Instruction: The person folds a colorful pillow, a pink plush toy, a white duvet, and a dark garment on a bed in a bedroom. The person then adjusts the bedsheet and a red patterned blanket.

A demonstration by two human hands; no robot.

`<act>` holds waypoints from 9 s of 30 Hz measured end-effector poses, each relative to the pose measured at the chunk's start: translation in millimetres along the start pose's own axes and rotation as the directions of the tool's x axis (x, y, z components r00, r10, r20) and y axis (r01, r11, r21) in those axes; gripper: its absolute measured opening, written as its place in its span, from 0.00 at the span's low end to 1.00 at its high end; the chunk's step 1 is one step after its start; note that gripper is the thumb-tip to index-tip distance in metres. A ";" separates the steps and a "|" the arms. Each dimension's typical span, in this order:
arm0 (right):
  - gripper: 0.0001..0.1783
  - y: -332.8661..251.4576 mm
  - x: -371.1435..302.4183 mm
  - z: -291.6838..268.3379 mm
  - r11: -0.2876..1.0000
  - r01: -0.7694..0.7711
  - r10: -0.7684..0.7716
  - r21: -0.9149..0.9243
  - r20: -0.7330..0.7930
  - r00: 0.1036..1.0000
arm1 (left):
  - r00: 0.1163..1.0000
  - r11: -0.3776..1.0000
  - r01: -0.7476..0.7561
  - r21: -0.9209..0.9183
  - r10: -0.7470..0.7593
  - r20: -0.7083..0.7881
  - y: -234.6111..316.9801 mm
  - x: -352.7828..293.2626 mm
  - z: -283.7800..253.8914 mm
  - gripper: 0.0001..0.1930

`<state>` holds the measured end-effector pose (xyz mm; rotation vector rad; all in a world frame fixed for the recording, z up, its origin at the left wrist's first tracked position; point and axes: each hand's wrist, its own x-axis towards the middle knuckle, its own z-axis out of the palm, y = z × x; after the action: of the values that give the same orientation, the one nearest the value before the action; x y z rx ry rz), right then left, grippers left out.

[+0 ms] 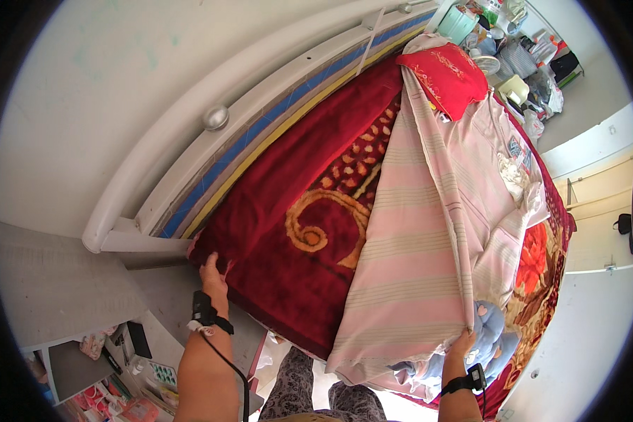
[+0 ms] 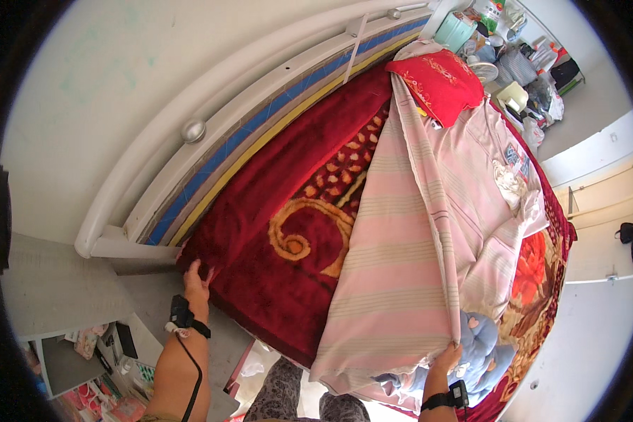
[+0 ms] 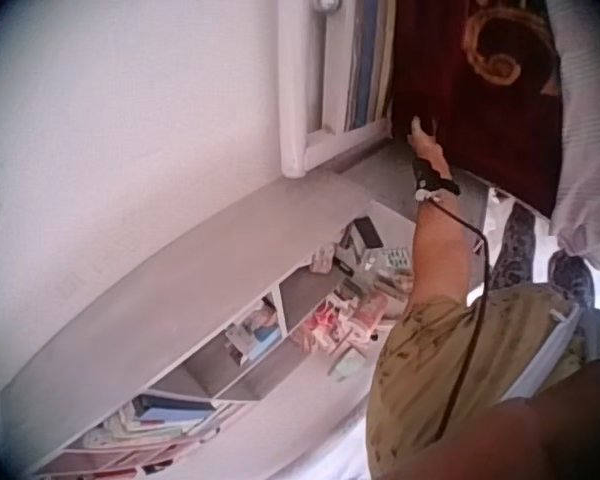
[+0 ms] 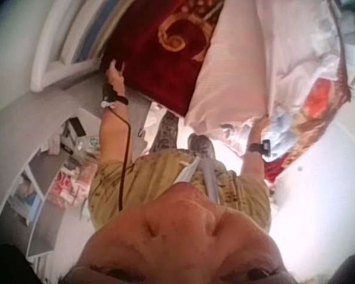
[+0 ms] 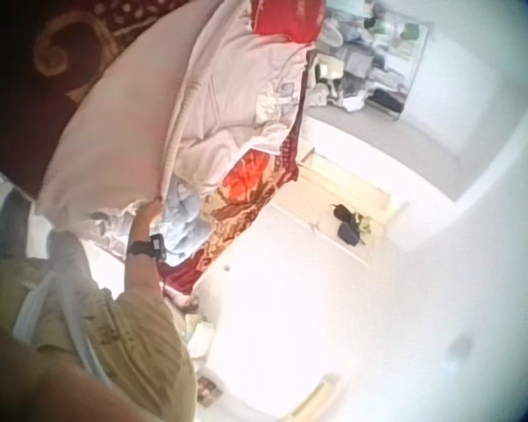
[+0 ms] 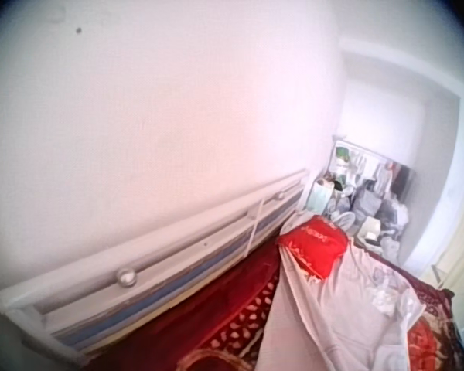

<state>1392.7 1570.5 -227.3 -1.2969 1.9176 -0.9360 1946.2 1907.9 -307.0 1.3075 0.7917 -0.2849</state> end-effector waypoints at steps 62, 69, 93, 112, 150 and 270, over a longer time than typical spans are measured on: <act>0.13 -109.0 -299.1 344.1 0.734 -0.678 0.408 -0.049 0.829 0.382 | 0.773 0.413 -0.366 0.834 -0.364 0.520 124.3 -59.4 33.5 0.40; 0.27 -120.3 -310.3 351.3 0.517 -0.855 0.144 0.029 0.982 0.120 | 0.881 0.562 -0.071 0.824 -0.352 0.316 148.7 -47.7 11.1 0.37; 0.18 -238.1 -323.7 356.2 0.499 -0.846 -0.030 0.185 0.980 0.196 | 0.521 0.856 -0.037 0.516 -0.424 0.741 141.8 -90.5 15.2 0.34; 0.21 -231.9 -351.4 349.5 0.830 -0.445 -0.272 0.335 0.941 0.202 | 0.676 0.864 -0.380 0.330 0.016 0.737 220.7 -91.8 8.1 0.29; 0.39 -44.0 -255.7 366.5 1.000 -0.008 0.024 -0.024 0.797 0.604 | 0.753 -0.052 -0.651 0.757 -0.167 0.636 9.8 24.5 24.8 0.47; 0.14 21.3 -343.8 201.4 0.842 0.496 -0.143 0.214 0.974 -0.178 | 0.749 -0.523 -0.339 0.782 0.353 0.560 79.4 -1.9 16.1 0.28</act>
<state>1653.6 1858.8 -316.9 -1.8513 0.3450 0.3304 1998.6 1914.0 -245.5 3.2547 -0.4427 -0.3063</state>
